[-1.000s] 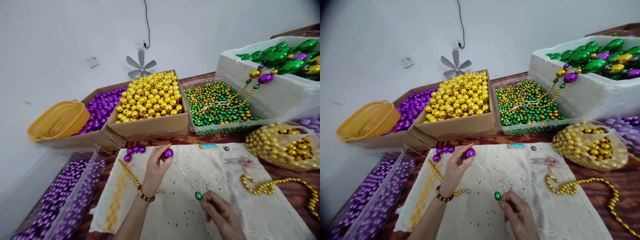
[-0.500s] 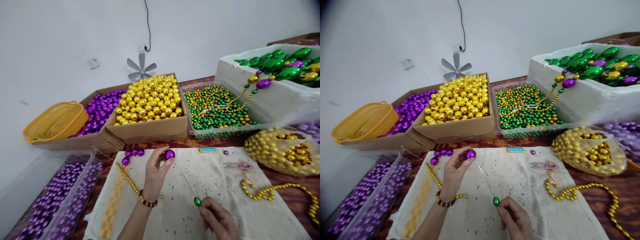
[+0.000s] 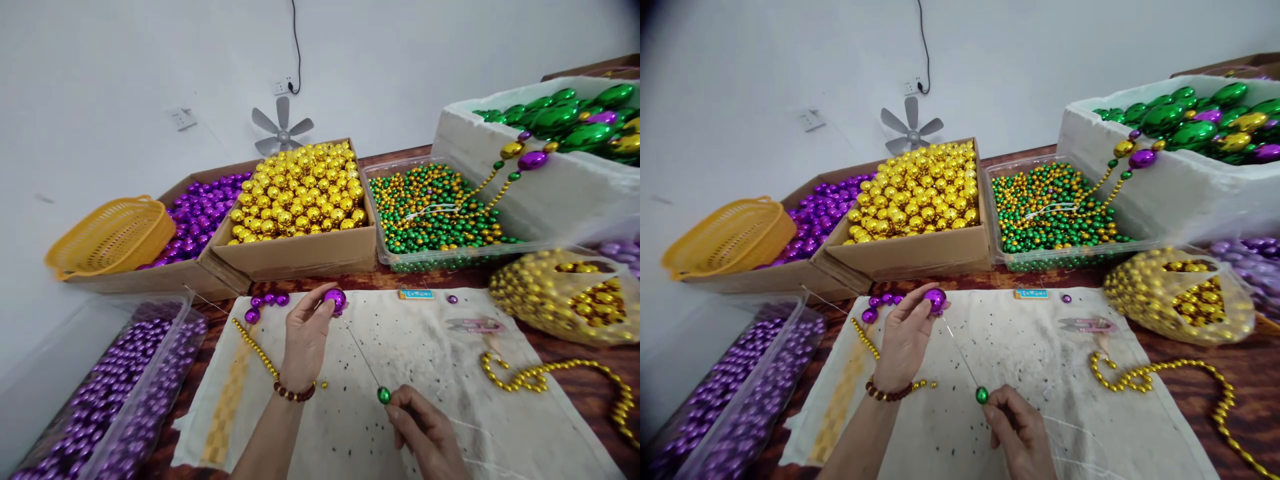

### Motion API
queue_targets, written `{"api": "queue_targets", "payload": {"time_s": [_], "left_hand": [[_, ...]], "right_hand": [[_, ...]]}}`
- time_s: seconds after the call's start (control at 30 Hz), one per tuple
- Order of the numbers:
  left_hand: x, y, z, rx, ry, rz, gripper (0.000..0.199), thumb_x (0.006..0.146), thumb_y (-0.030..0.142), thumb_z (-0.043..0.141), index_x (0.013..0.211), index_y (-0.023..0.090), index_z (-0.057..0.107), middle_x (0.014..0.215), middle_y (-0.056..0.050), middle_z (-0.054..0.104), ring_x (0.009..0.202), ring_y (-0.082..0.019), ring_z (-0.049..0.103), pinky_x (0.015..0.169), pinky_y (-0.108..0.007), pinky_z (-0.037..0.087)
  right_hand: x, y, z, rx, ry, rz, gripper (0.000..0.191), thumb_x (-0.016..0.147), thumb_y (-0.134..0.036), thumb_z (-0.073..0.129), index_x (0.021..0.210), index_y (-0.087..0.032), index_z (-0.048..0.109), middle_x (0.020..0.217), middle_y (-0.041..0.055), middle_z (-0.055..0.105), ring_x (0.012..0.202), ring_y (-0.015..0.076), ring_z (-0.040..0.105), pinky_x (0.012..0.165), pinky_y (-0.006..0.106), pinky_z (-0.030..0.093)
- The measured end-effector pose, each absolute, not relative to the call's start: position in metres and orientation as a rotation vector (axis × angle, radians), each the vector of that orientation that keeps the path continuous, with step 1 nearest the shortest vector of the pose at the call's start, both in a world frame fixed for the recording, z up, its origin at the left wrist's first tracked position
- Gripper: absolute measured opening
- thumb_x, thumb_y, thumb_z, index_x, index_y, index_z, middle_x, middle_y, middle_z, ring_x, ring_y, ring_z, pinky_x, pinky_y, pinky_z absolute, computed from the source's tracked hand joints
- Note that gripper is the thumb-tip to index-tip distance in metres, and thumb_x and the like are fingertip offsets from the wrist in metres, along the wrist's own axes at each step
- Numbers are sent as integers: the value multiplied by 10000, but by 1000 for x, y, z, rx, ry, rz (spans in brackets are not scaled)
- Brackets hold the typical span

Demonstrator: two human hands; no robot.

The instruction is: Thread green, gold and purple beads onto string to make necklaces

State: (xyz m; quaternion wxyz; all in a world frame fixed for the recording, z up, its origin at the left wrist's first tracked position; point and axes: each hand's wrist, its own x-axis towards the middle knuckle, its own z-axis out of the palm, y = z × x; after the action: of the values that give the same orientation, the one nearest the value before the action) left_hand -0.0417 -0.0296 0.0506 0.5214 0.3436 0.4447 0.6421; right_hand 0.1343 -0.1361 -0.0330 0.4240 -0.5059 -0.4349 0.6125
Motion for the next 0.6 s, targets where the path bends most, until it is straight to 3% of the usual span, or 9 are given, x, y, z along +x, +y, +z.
{"api": "queue_targets", "payload": {"time_s": [0.37, 0.6], "left_hand": [[-26, -37, 49, 761, 1017, 1527, 259, 771, 226, 685, 1027, 189, 699, 972, -62, 694, 884, -168, 638, 847, -319, 505], [-13, -52, 53, 895, 1180, 1476, 287, 739, 230, 710, 1026, 212, 698, 966, -44, 690, 861, -159, 618, 781, -266, 516]], "right_hand": [[129, -129, -26, -1273, -1048, 1518, 335, 838, -470, 575, 684, -174, 554, 525, -22, 457, 522, 118, 403, 516, 219, 317], [123, -123, -24, -1184, -1008, 1519, 318, 846, -465, 574, 714, -176, 555, 530, -28, 446, 503, 111, 408, 499, 219, 323]]}}
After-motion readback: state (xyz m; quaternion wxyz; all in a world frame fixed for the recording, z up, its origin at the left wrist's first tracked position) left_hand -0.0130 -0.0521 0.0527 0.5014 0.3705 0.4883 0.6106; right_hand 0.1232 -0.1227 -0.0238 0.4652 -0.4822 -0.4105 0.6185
